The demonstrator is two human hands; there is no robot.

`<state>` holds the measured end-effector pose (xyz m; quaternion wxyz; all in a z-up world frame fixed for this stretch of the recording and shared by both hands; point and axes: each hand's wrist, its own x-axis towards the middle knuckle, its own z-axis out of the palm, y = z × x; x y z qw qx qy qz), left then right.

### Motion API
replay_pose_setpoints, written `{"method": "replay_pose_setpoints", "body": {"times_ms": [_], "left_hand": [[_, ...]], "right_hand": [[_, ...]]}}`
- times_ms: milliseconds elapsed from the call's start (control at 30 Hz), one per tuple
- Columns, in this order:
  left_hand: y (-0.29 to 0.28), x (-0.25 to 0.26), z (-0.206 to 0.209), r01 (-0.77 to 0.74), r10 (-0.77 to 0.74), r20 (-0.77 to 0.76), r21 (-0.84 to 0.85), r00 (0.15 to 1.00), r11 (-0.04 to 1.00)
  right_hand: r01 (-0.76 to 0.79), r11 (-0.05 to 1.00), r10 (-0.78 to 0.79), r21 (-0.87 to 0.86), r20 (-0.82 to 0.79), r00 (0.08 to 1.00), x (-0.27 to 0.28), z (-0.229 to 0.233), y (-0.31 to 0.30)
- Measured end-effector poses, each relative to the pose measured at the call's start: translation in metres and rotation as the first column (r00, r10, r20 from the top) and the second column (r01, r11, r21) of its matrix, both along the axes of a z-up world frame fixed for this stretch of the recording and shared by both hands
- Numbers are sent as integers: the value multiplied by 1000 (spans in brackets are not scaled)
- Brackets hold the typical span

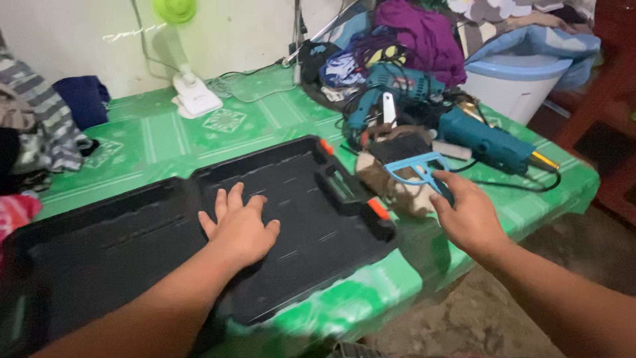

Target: The person opens a black plastic toolbox and uses a blue brush to sweep dust from the interior compartments. They then use a cloth to wipe small metal drill bits and place them into the toolbox slots.

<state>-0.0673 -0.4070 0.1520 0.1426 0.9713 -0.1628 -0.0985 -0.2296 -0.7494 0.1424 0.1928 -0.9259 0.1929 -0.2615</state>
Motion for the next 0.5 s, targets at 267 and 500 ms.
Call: {"method": "replay_pose_setpoints", "body": {"times_ms": [267,500], "left_hand": [[-99,-4,-3,5,-5,-14,-30,1000,1000],[-163,-12,-7,109,-112,-35,-59,993,992]], "right_hand": [[43,994,-55,-96,-131,990,6,-17,-119],[59,987,-95,-147,-252,963,25,-44,-193]]}}
